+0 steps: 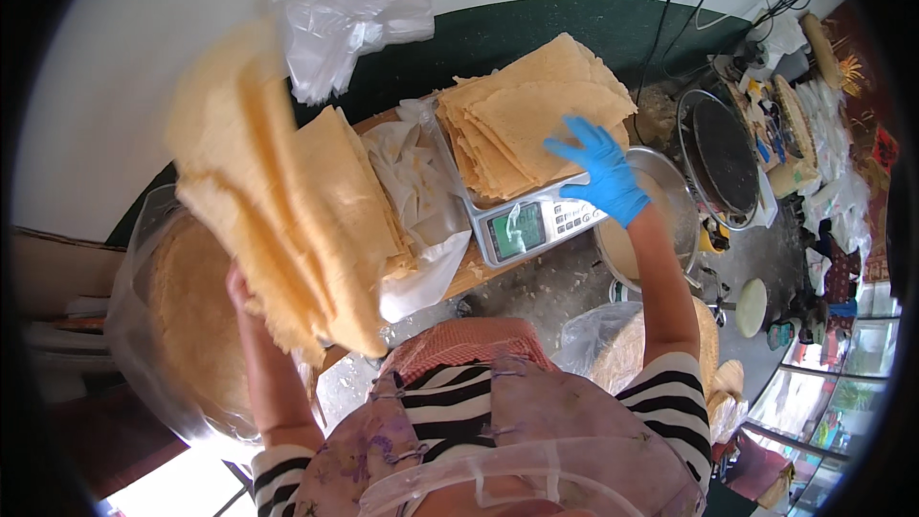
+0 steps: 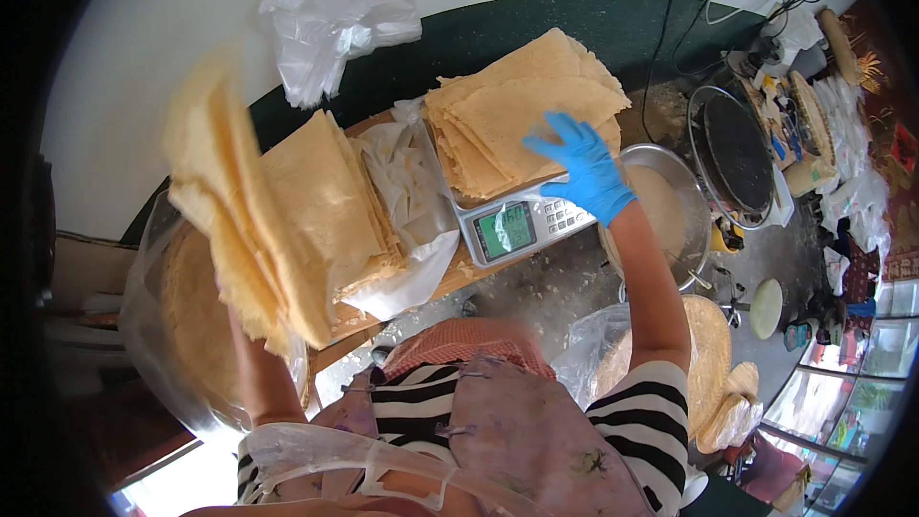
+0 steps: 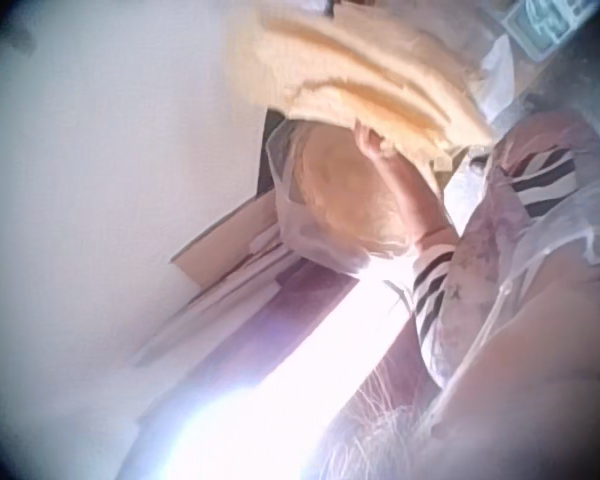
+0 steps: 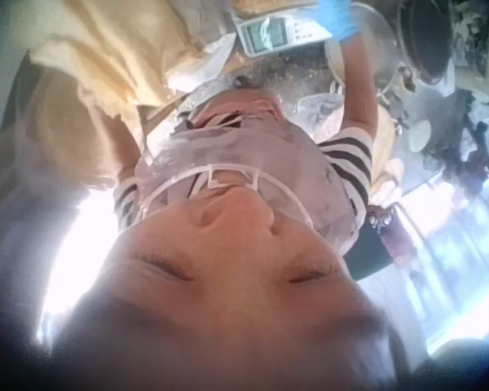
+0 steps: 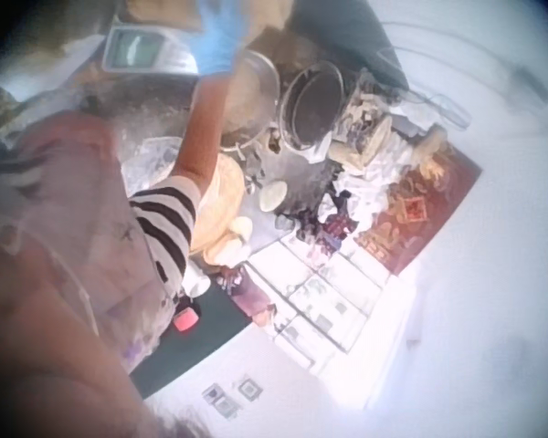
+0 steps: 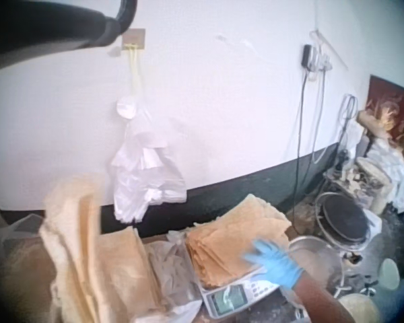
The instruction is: The person repeatedly picks thin, flat, beige sheets from a large plastic bag, folds them, and stacks them on a digital scale. The person occasionally adjusts the stack and places additional sheets on top.
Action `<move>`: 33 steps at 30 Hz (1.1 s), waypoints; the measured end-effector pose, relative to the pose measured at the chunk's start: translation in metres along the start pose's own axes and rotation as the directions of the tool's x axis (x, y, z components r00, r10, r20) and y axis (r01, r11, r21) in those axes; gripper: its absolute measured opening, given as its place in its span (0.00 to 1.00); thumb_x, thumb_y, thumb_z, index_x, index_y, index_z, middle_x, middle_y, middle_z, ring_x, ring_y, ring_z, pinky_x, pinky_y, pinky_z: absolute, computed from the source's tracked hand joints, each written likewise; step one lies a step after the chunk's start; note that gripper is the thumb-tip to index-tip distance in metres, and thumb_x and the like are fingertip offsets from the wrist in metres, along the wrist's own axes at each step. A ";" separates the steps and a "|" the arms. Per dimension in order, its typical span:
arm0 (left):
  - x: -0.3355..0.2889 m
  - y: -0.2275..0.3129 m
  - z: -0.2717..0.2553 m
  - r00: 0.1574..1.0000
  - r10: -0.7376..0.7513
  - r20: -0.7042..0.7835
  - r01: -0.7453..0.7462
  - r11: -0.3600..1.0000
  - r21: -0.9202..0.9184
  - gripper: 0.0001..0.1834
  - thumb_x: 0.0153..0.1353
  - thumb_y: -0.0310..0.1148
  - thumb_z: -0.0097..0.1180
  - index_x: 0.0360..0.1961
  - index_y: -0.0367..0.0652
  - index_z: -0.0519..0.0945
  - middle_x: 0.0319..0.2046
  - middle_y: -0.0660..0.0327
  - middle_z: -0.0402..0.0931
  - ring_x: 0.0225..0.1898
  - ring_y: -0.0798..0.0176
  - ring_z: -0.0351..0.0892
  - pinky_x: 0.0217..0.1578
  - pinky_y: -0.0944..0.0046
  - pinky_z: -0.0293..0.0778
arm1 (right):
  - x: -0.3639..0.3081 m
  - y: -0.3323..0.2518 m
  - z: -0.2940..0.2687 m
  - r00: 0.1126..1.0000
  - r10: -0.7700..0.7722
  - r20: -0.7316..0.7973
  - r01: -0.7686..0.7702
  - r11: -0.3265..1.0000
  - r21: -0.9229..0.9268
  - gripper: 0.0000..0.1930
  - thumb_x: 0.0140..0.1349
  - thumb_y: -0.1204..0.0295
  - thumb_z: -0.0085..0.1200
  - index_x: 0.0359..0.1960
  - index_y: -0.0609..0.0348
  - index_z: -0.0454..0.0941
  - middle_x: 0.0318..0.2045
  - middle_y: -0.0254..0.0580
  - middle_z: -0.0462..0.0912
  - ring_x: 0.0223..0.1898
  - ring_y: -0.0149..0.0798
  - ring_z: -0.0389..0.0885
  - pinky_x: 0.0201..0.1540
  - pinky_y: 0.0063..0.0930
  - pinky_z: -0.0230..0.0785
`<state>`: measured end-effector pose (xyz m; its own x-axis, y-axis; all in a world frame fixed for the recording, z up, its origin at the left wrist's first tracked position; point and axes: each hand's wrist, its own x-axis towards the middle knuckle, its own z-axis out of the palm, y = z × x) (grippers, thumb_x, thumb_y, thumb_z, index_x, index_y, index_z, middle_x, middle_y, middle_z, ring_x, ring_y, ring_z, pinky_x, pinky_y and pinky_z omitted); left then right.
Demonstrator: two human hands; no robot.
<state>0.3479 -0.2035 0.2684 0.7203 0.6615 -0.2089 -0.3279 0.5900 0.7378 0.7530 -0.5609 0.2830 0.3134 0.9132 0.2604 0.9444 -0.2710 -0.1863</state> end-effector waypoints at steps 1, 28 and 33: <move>0.015 -0.009 0.018 0.999 -0.029 0.034 0.030 0.999 -0.016 0.27 0.49 0.27 0.56 0.53 0.31 0.69 0.45 0.51 0.77 0.43 0.54 0.79 0.45 0.55 0.78 | 0.002 0.009 0.012 0.995 -0.095 -0.033 0.095 0.995 0.000 0.26 0.44 0.70 0.64 0.50 0.47 0.78 0.57 0.48 0.70 0.56 0.50 0.69 0.57 0.39 0.63; 0.298 -0.169 0.312 0.322 -0.876 0.358 0.063 0.398 0.915 0.37 0.41 0.32 0.68 0.54 0.33 0.70 0.43 0.56 0.78 0.41 0.62 0.80 0.42 0.62 0.77 | -0.074 -0.104 0.039 0.954 0.194 -0.230 -0.102 0.927 0.360 0.23 0.43 0.73 0.61 0.46 0.51 0.78 0.48 0.45 0.77 0.46 0.53 0.77 0.44 0.41 0.73; 0.273 -0.171 0.333 0.693 -0.463 0.553 -0.661 -0.103 0.743 0.29 0.44 0.30 0.68 0.50 0.37 0.74 0.44 0.54 0.77 0.44 0.59 0.78 0.42 0.62 0.75 | -0.147 -0.135 0.063 0.911 0.412 -0.013 -0.356 0.802 0.480 0.20 0.44 0.75 0.60 0.43 0.53 0.80 0.44 0.48 0.80 0.42 0.53 0.79 0.45 0.39 0.73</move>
<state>0.8047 -0.2782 0.2991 0.9887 -0.0709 -0.1319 0.0115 -0.8422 0.5391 0.5732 -0.6391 0.2102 0.6763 0.7161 0.1729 0.5978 -0.3964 -0.6968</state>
